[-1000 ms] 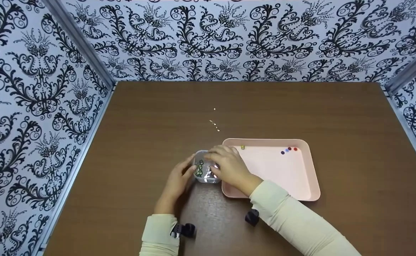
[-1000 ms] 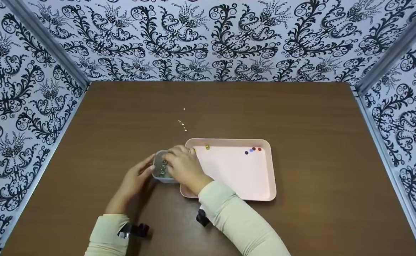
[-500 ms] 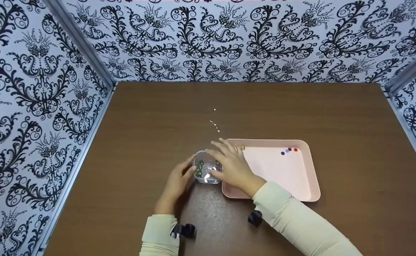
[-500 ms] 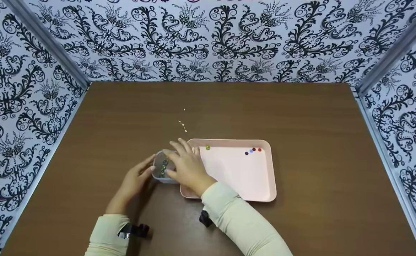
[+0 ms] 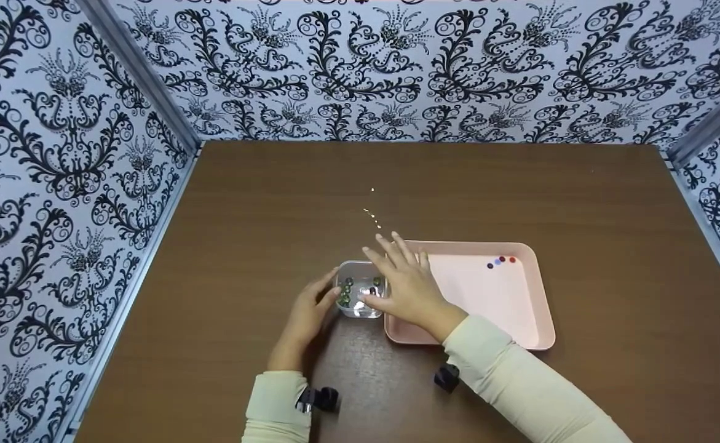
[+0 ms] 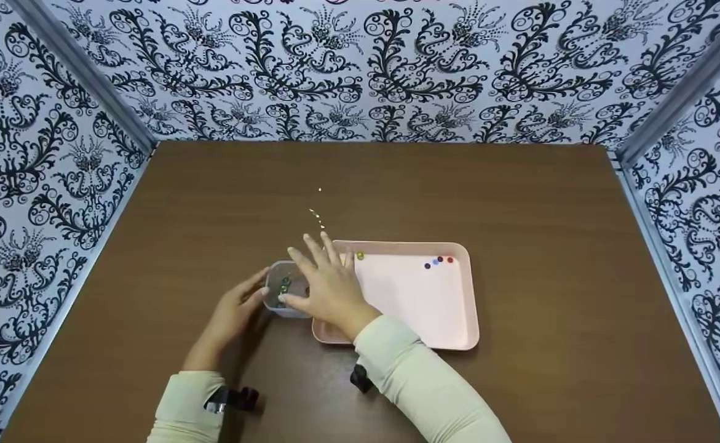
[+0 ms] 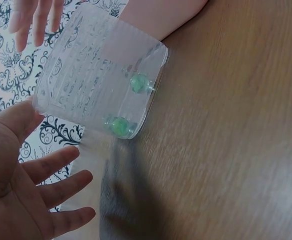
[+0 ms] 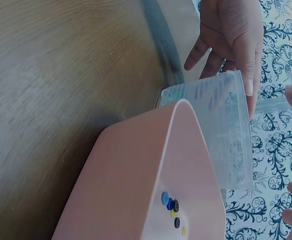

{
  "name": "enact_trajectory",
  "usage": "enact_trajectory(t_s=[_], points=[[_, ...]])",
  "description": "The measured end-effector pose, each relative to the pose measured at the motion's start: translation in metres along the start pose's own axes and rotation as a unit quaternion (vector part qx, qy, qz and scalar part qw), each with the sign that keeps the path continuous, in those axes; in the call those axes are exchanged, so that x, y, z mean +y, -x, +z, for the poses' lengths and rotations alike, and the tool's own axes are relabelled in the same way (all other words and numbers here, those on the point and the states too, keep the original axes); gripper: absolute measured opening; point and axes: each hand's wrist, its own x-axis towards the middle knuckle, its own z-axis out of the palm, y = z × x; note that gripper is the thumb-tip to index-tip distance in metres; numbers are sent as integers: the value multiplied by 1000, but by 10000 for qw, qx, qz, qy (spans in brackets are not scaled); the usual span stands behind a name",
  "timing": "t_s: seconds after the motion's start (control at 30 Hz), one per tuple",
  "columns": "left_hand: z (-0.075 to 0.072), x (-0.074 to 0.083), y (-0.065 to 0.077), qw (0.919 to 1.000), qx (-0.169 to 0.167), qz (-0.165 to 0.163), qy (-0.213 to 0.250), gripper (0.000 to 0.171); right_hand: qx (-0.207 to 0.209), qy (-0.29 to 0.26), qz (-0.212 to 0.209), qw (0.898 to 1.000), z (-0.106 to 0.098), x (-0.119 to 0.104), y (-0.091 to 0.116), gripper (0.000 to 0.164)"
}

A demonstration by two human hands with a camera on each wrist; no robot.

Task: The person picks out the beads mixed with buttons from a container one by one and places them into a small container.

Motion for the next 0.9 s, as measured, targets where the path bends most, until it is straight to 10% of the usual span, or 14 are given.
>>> enact_trajectory(t_s=[0.9], points=[[-2, 2, -1, 9995, -143, -279, -30, 43, -92, 1, 313, 9995, -16, 22, 0, 82]])
